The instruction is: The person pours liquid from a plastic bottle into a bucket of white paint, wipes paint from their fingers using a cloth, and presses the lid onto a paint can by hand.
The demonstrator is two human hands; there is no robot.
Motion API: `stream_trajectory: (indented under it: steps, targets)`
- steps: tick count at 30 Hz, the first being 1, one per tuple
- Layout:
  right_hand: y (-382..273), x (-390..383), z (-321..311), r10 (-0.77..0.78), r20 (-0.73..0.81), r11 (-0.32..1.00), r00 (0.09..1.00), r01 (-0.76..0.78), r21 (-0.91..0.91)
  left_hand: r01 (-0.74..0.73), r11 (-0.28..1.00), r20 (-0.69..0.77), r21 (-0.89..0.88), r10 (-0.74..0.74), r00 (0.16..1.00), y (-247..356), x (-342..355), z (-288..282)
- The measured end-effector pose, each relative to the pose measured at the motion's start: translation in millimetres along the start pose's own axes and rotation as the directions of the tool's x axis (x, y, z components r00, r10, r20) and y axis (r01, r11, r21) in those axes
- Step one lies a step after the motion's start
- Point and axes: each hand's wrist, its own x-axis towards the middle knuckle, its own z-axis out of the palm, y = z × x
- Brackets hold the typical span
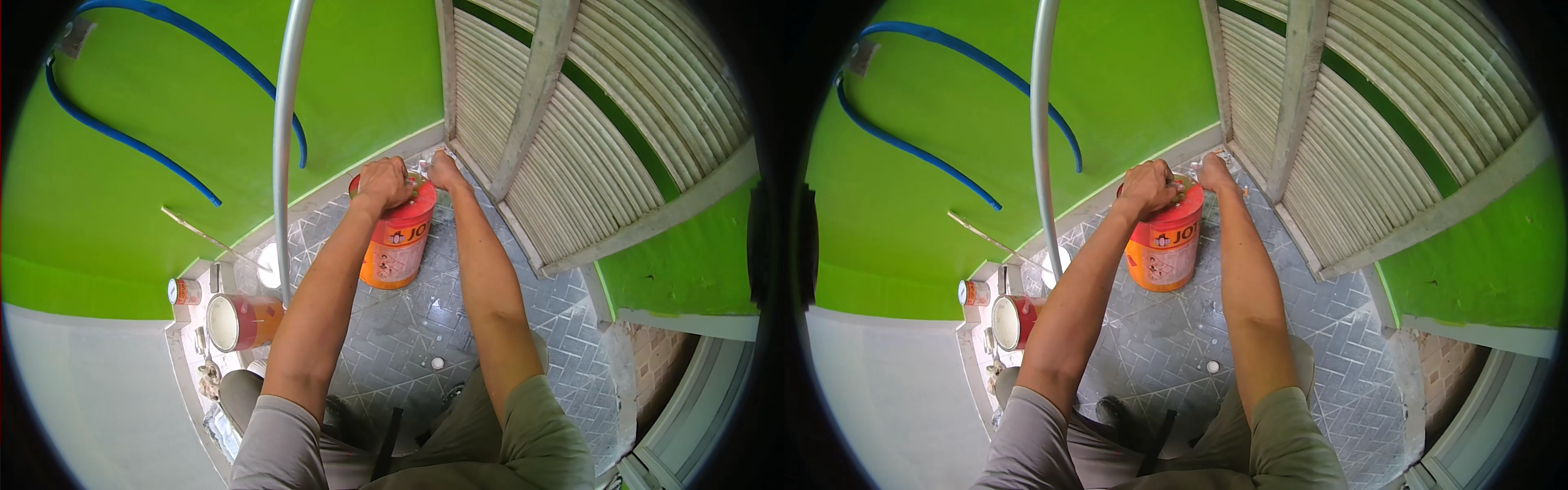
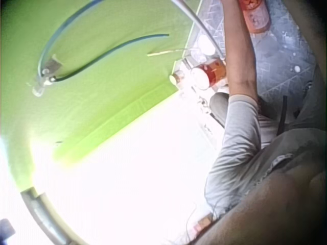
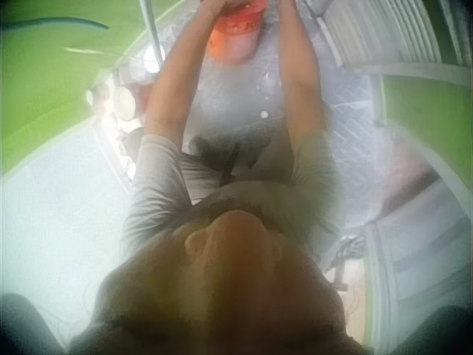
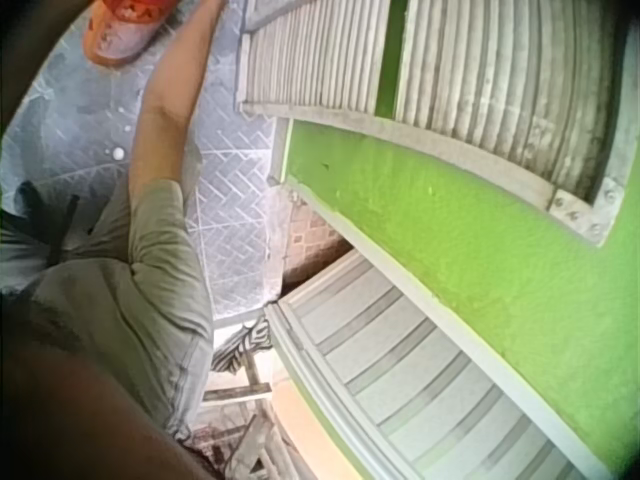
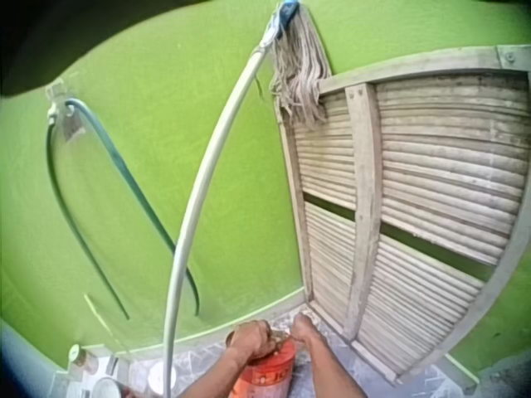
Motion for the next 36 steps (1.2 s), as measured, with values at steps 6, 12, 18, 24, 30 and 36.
stream_trajectory:
  steps: [6, 12, 18, 24, 30, 36]
  targets:
    - [2, -3, -2, 0.022, -0.036, 0.993, 0.999, -0.018, 0.118, -0.026, 1.0, -0.102, -0.009, 0.025, 0.994, 0, -1, 4]
    - [0, -3, -3, 0.025, 0.027, 0.999, 0.999, -0.026, 0.039, 0.003, 1.0, 0.01, 0.018, -0.003, 1.0, -1, 1, 0]
    - [-1, -8, -4, -0.024, -0.072, 1.0, 0.997, 0.024, 0.002, -0.037, 0.999, -0.099, -0.005, 0.036, 0.994, 1, 0, 5]
    - [1, -5, -4, -0.04, -0.067, 0.99, 0.997, 0.049, 0.135, -0.023, 1.0, -0.044, -0.006, 0.022, 0.999, 0, 0, 3]
    - [9, 7, 8, -0.061, -0.094, 0.936, 0.994, 0.089, 0.342, 0.002, 1.0, 0.0, 0.004, -0.002, 1.0, 1, -1, 1]
    - [15, 3, 3, 0.067, -0.049, 0.886, 0.997, -0.037, 0.463, 0.005, 1.0, 0.007, -0.006, -0.005, 1.0, -1, -1, 0]
